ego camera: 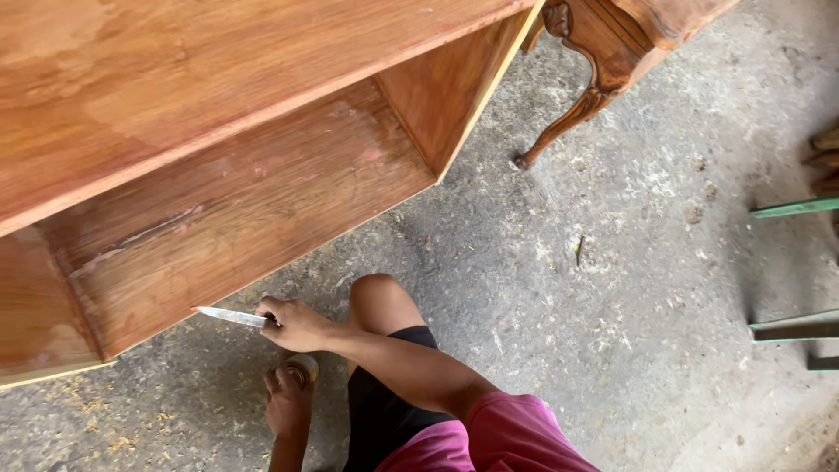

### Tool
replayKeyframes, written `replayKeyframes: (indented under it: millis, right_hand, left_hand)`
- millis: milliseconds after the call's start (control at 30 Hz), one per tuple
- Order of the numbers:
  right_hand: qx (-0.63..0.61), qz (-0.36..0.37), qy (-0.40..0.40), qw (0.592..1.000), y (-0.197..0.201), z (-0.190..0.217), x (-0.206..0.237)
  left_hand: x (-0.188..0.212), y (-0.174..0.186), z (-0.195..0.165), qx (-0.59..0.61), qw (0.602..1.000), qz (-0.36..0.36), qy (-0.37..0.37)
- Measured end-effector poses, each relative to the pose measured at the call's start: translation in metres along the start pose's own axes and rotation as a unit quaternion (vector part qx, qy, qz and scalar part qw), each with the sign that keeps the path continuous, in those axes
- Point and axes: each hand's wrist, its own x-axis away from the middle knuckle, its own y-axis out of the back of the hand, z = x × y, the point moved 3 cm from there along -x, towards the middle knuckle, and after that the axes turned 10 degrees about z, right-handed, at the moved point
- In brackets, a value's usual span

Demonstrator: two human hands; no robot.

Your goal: The person applies brown wood stain to a wooden cabinet frame using a small brush, dipping the brush into a stain can held in the other hand. They work on different surfaces of the frame, moving around the piece and reloading the brush with stain as they coat the wood.

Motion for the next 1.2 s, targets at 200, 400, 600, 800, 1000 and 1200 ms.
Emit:
replayKeyframes:
  millis: [200,400,600,800,1000,1200]
  right_hand:
    - [0.051,-0.027,0.016,0.998,0.02,-0.011,-0.012]
    - [0.032,0.017,-0.032,0.999,0.017,-0.02,-0.02]
    - [0.051,-0.019,0.022,0.998,0.021,-0.016,-0.025]
    - [0.072,0.006,0.021,0.997,0.026,-0.016,-0.027]
    - [0.059,0.099,-0.011,0.993,0.015,-0.004,-0.029]
    - [0.063,0.172,-0.081,0.98,0.007,-0.01,-0.032]
  left_hand:
    - [0.001,0.01,0.008,-0.008,0.99,0.117,0.081]
    - [-0.005,0.007,0.006,-0.066,0.98,0.14,0.128]
    - [-0.013,0.01,0.0,-0.094,0.973,0.151,0.15]
    - [-0.017,0.009,-0.006,-0.123,0.965,0.148,0.177]
    - [-0.02,0.01,-0.006,-0.123,0.963,0.17,0.167]
    - [-0.019,0.019,-0.002,-0.091,0.964,0.177,0.175]
